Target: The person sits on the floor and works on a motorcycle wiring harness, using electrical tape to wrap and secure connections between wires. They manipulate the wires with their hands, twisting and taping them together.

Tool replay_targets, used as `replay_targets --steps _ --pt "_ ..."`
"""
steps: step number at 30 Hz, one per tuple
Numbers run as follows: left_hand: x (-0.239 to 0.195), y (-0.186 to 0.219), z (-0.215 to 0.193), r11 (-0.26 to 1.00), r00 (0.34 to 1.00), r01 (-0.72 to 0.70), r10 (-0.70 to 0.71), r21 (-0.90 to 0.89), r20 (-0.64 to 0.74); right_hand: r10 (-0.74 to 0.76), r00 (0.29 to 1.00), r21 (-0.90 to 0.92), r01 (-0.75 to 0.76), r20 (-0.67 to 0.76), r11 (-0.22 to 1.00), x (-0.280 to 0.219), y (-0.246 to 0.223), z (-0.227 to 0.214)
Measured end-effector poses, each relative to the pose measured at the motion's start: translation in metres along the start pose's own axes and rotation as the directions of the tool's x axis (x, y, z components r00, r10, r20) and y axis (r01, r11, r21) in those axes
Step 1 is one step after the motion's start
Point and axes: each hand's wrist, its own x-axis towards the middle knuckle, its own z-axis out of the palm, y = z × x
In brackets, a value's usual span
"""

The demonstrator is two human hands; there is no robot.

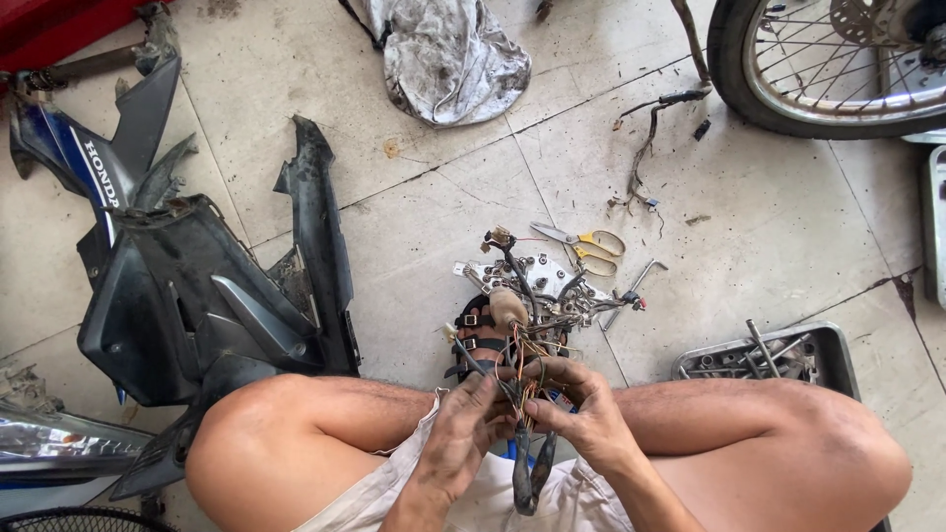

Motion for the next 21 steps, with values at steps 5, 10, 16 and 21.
replay_targets --steps 5,10,16,21 --pt "0.003 0.003 0.003 0.997 1.0 0.005 -0.005 0.078 0.003 -0.219 0.97 -0.168 0.235 0.108 0.957 -0.005 -0.005 -0.002" --pt "0.008 0.005 -0.002 0.999 0.991 0.002 0.004 -0.045 0.132 -0.189 0.98 -0.225 0.2 0.067 0.954 -0.01 -0.005 -0.006" --pt "0.005 0.02 0.006 0.997 0.978 -0.08 0.079 -0.002 0.191 -0.262 0.958 -0.152 0.278 0.118 0.949 -0.009 -0.009 0.0" --pt "0.008 0.025 0.008 0.976 0.956 -0.215 0.205 0.026 0.209 -0.266 0.96 -0.188 0.277 0.085 0.942 -0.008 -0.008 0.0"
